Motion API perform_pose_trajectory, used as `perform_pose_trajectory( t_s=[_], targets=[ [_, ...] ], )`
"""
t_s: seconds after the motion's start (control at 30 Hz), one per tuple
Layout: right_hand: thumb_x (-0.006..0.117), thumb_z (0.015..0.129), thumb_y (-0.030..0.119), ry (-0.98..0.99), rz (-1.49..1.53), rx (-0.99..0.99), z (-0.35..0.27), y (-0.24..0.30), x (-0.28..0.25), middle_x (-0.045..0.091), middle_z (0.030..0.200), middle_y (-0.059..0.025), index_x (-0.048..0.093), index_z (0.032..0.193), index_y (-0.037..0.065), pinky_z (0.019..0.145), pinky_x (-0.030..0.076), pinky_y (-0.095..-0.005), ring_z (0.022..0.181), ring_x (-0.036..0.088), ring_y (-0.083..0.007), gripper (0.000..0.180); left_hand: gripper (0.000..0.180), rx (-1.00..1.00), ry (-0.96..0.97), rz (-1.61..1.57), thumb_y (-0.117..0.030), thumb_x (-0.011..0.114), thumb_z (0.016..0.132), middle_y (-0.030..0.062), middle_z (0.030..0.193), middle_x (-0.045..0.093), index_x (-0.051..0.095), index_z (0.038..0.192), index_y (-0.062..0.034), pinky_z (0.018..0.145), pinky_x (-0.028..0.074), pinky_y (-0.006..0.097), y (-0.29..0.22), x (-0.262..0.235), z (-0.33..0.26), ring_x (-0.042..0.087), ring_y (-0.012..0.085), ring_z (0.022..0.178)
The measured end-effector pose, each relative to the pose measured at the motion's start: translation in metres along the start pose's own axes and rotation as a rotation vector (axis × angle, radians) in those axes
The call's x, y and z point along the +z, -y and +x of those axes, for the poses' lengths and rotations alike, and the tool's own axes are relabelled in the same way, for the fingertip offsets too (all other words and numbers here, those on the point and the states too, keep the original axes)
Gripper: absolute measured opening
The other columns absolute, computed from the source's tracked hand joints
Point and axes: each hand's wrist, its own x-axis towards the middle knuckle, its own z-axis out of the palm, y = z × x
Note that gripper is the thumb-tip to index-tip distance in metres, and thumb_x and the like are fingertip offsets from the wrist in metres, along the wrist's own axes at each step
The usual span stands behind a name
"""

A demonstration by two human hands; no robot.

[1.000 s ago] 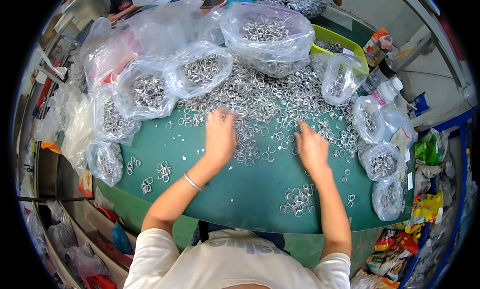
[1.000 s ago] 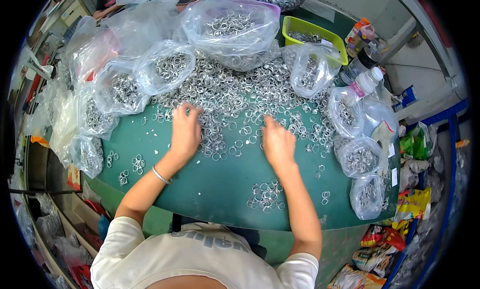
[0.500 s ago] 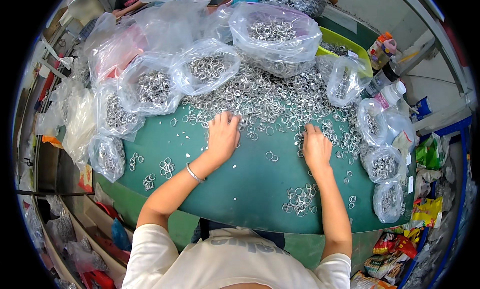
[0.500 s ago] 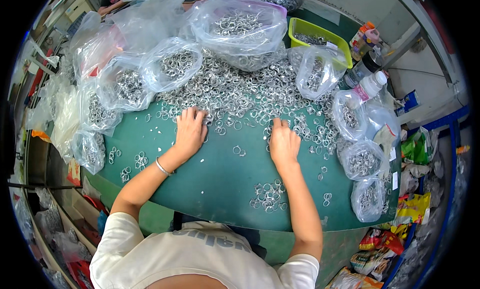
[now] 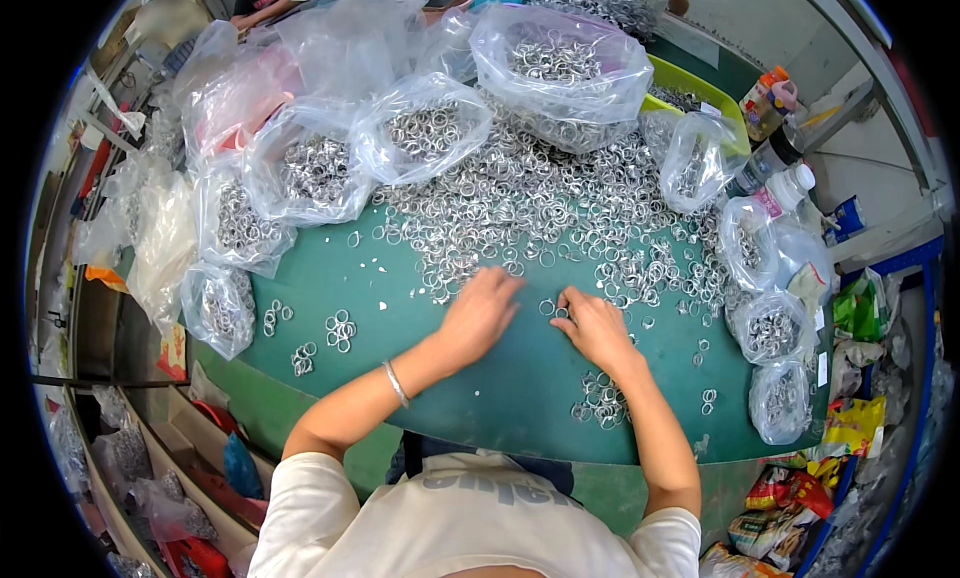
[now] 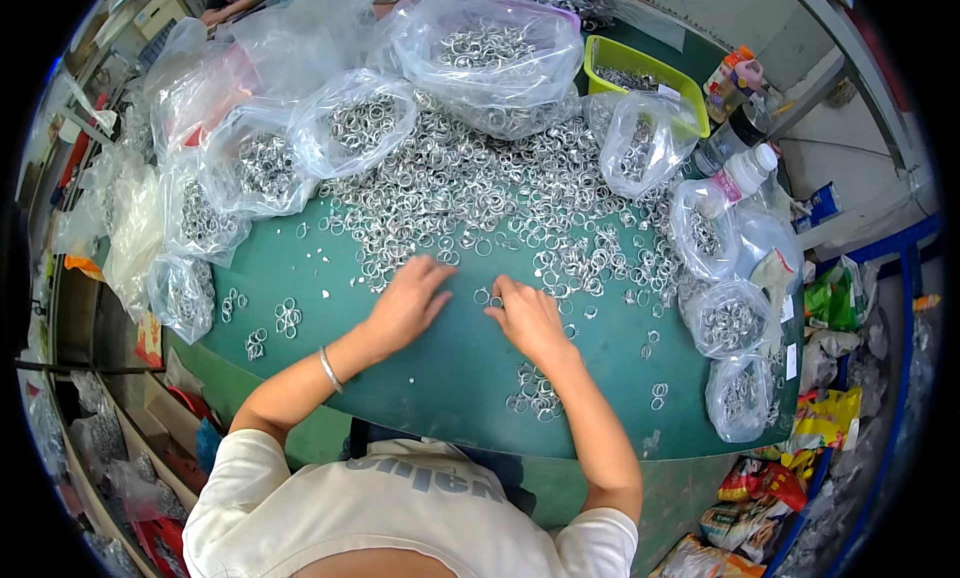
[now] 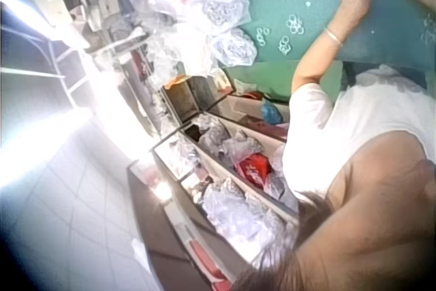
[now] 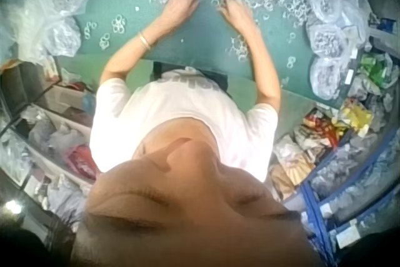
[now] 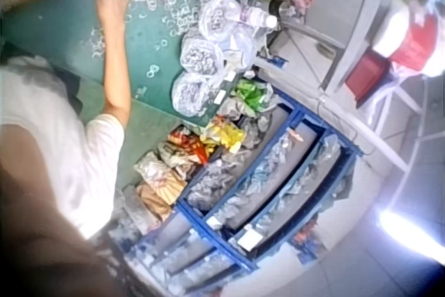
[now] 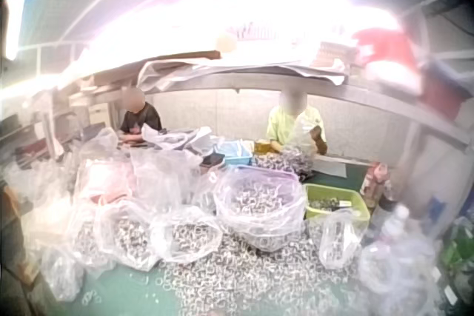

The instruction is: The person sorts small metal rings on a green workbench, moving them into groups and then gathering them in their hand before placing them back into the pile or nearby bags.

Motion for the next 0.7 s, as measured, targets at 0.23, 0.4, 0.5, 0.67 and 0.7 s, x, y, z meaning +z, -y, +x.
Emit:
perform_pose_trajectory(
  t_s=[0.23,0.4,0.5,0.67,0.7],
  targets=[
    [0.064,0.085,0.011,-0.040,0.550,0.038,-0.018,-0.010,-0.011,0.058,0.074,-0.0022,0.056,0.104,0.003,0.044,0.034,-0.0230,0.050,0.045,-0.0066,0.022,0.039,0.087,0.049,-0.039,-0.012,0.066,0.080,0.0140,0.094,0.052,0.053,0.116,-0.0035,0.076,0.045,0.039,-0.012,0.034,0.009,0.052,0.0318,0.086],
    [0.049,0.096,0.015,0.040,1.241,0.243,-0.041,-0.001,-0.025,0.058,0.086,-0.0055,0.054,0.109,0.002,0.040,0.025,-0.0178,0.045,0.037,-0.0037,0.019,0.025,-0.306,0.150,-0.619,-0.014,0.059,0.089,0.0073,0.085,0.056,0.056,0.110,-0.0014,0.068,0.045,0.029,-0.025,0.025,0.008,0.053,0.0184,0.073],
    [0.046,0.098,0.017,0.060,1.424,0.356,-0.050,0.006,-0.027,0.058,0.085,-0.0073,0.053,0.111,0.002,0.039,0.025,-0.0180,0.042,0.034,-0.0036,0.021,0.021,-0.627,0.266,-1.268,-0.017,0.053,0.094,0.0043,0.085,0.059,0.057,0.106,-0.0001,0.066,0.045,0.026,-0.027,0.021,0.003,0.052,0.0125,0.071],
    [0.057,0.092,0.014,-0.060,1.136,0.248,-0.063,0.019,-0.011,0.055,0.069,-0.0011,0.057,0.107,0.001,0.043,0.029,-0.0205,0.046,0.039,-0.0058,0.019,0.027,-0.799,0.396,-1.795,-0.023,0.049,0.097,0.0061,0.092,0.062,0.056,0.106,0.0011,0.069,0.048,0.027,-0.037,0.025,-0.013,0.058,0.0135,0.082],
    [0.060,0.089,0.012,-0.157,0.889,0.146,-0.066,0.024,-0.002,0.053,0.065,-0.0003,0.058,0.106,0.001,0.044,0.031,-0.0215,0.047,0.040,-0.0064,0.020,0.027,-0.810,0.393,-1.827,-0.024,0.049,0.097,0.0067,0.093,0.062,0.056,0.106,0.0009,0.070,0.048,0.028,-0.041,0.026,-0.015,0.059,0.0144,0.083]
  ],
)
